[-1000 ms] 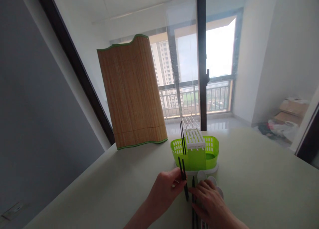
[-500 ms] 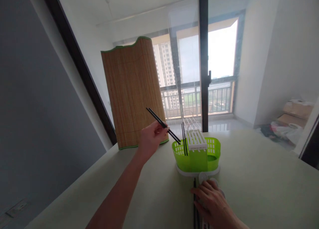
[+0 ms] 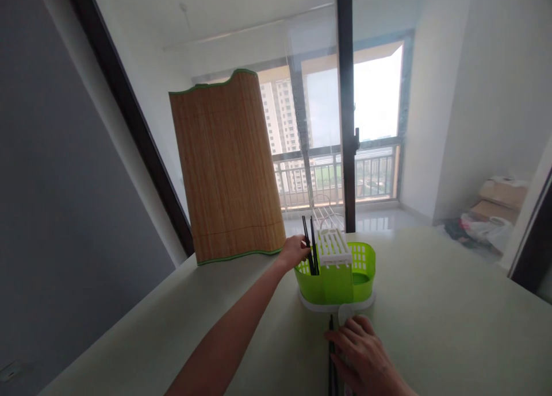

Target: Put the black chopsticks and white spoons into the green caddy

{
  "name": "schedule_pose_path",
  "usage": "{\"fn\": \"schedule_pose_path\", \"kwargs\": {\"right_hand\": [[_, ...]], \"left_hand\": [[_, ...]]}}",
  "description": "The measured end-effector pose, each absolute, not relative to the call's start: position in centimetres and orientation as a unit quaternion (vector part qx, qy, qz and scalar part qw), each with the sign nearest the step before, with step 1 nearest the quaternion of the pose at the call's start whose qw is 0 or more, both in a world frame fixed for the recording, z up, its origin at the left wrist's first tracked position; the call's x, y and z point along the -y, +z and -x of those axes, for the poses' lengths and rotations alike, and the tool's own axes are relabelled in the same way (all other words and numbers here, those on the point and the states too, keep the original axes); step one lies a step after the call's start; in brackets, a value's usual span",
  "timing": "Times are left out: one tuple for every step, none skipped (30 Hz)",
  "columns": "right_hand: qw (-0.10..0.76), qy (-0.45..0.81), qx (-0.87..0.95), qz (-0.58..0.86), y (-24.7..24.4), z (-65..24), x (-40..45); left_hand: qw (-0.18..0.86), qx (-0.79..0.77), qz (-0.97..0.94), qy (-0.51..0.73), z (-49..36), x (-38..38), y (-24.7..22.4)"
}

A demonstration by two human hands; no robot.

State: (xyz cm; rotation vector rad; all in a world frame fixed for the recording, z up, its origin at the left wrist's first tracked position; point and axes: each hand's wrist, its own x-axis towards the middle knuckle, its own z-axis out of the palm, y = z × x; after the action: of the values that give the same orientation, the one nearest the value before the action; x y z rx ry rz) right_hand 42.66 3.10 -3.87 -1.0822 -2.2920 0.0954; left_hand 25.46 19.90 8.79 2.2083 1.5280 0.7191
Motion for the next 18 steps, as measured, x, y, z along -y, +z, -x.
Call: {"fn": "schedule_pose_path", "kwargs": {"right_hand": [[0.298, 0.033, 0.863, 0.407, -3.8, -42.7, -3.0], [0.298, 0.032, 0.863, 0.408, -3.7, -42.7, -3.0], [0.298, 0.032, 0.862, 0.408, -3.7, -42.7, -2.9], [0.299, 0.033, 0.862, 0.409, -3.6, -42.7, -2.9], [0.300, 0.034, 0.861, 0.409, -3.6, -42.7, -2.8], [0.301, 0.036, 0.861, 0.409, -3.6, -42.7, -2.8], [0.302, 0.039, 0.860, 0.409, -3.5, -42.7, -2.7], [0.305, 0.040, 0.859, 0.409, -3.5, -42.7, -2.7], [0.308, 0.042, 0.857, 0.410, -3.5, -42.7, -2.7], [0.310, 0.043, 0.855, 0.413, -3.5, -42.7, -2.7], [0.313, 0.043, 0.853, 0.415, -3.4, -42.7, -2.7], [0.314, 0.042, 0.852, 0.417, -3.4, -42.7, -2.7], [0.314, 0.040, 0.852, 0.418, -3.3, -42.7, -2.7], [0.311, 0.036, 0.853, 0.418, -3.2, -42.7, -2.6], [0.308, 0.032, 0.854, 0.417, -3.1, -42.7, -2.6], [0.304, 0.028, 0.856, 0.417, -3.1, -42.6, -2.6], [0.301, 0.025, 0.857, 0.417, -3.0, -42.6, -2.5], [0.298, 0.022, 0.858, 0.418, -3.0, -42.6, -2.5]], "left_hand": [[0.177, -0.540, -0.784, 0.247, -25.6, -19.9, 8.7], [0.171, -0.541, -0.788, 0.240, -25.7, -19.9, 8.6], [0.160, -0.542, -0.791, 0.233, -25.9, -19.8, 8.5], [0.146, -0.545, -0.794, 0.227, -26.1, -19.7, 8.5], [0.129, -0.549, -0.796, 0.221, -26.3, -19.5, 8.5], [0.109, -0.555, -0.796, 0.217, -26.4, -19.3, 8.5], [0.089, -0.561, -0.794, 0.217, -26.6, -18.9, 8.7], [0.069, -0.565, -0.792, 0.219, -26.7, -18.4, 8.9], [0.051, -0.568, -0.790, 0.224, -26.7, -17.8, 9.2], [0.032, -0.569, -0.788, 0.233, -26.6, -17.0, 9.5], [0.009, -0.567, -0.785, 0.248, -26.4, -16.0, 9.7], [-0.016, -0.565, -0.782, 0.263, -26.2, -14.9, 9.9], [-0.036, -0.563, -0.777, 0.279, -25.9, -13.6, 9.8], [-0.048, -0.560, -0.773, 0.293, -25.5, -12.2, 9.5], [-0.047, -0.559, -0.772, 0.299, -25.2, -10.7, 8.9], [-0.029, -0.558, -0.774, 0.298, -24.8, -9.2, 7.9], [0.003, -0.555, -0.782, 0.285, -24.6, -7.7, 6.8], [0.040, -0.551, -0.791, 0.264, -24.4, -6.3, 5.4]]}}
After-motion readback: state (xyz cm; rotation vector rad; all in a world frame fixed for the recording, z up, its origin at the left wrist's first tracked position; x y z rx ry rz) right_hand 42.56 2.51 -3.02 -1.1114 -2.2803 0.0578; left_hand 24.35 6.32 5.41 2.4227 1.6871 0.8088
